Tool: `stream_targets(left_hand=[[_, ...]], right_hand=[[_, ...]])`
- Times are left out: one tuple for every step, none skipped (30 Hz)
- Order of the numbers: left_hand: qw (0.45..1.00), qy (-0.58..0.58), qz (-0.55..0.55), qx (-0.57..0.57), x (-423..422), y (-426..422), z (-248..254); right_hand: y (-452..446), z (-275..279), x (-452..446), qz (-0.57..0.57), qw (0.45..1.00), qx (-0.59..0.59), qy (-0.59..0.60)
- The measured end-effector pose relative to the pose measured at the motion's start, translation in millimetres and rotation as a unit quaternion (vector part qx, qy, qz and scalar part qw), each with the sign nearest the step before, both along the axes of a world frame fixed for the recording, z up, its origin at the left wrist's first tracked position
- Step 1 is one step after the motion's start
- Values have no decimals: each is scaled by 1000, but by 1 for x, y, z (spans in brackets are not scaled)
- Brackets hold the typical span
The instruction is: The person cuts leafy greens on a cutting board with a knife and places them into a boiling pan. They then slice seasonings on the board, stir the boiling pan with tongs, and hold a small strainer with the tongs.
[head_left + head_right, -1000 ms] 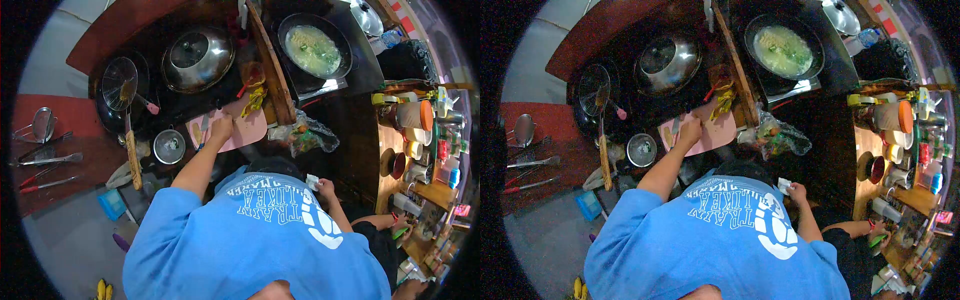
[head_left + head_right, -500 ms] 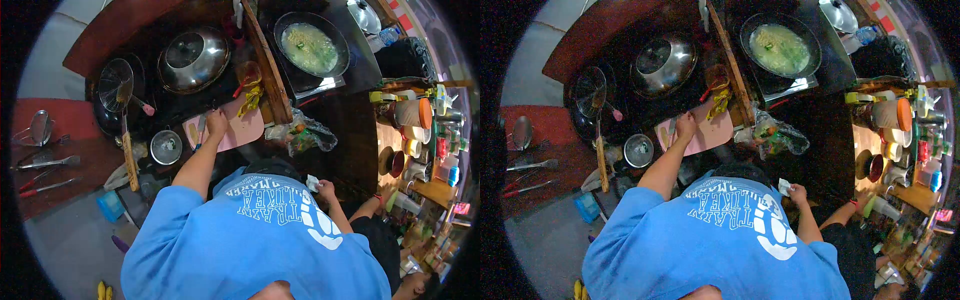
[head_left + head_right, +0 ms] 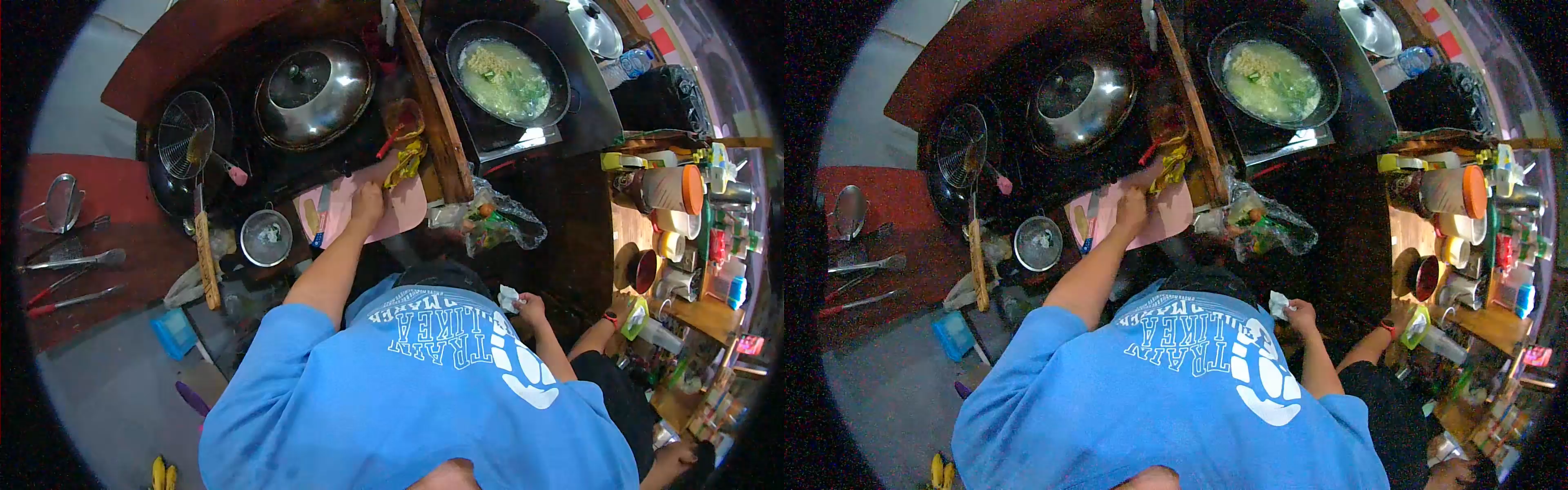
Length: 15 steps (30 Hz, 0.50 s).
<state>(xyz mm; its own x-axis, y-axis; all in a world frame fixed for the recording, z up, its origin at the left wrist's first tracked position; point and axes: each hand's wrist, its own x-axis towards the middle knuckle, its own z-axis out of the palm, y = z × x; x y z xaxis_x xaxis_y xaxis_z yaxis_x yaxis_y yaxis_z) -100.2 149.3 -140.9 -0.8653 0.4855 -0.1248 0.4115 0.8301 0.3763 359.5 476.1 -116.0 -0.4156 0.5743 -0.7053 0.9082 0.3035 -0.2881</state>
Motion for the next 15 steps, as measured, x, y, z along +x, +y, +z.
stream_targets(left_hand=[[999, 26, -18, 5, -1, 0, 6], [999, 26, -18, 4, -4, -1, 13], [1000, -2, -11, -21, -7, -3, 20], [998, -30, -5, -46, -11, -5, 33], [998, -29, -5, -47, -12, -8, 39], [999, -23, 16, -26, -13, -14, 47], [999, -18, 37, -4, -16, -22, 50], [999, -6, 3, 38, -22, -34, 36], [999, -5, 1, 37, -24, -46, 22], [998, -12, -24, 56, -25, -52, 24], [996, -19, -48, 76, -25, -55, 26], [996, -19, -49, 75, -24, -57, 26], [996, -30, -50, 73, -22, -57, 32], [995, -42, -50, 71, -20, -56, 39], [995, -42, -50, 70, -17, -54, 43]], right_hand=[[1, -1, 0, 4, 1000, -5, -2], [2, -1, 1, 5, 1000, -5, -2], [3, -1, 1, 12, 1000, -7, 9], [3, 1, 0, 19, 1000, -9, 19], [2, 2, -3, 19, 1000, -10, 20], [1, 2, -7, 22, 1000, -9, 16], [-2, 3, -11, 25, 1000, -7, 11], [-4, 4, -15, 24, 1000, -9, 12], [-7, 4, -19, 58, 998, 6, 25], [-7, 0, -20, 92, 995, 21, 39], [-7, -3, -21, 91, 995, 20, 40], [-6, -7, -23, 81, 996, 13, 34], [-6, -9, -25, 71, 997, 6, 27], [-5, -10, -24, 64, 998, 7, 12], [-4, -11, -24, 64, 998, 6, 12]])
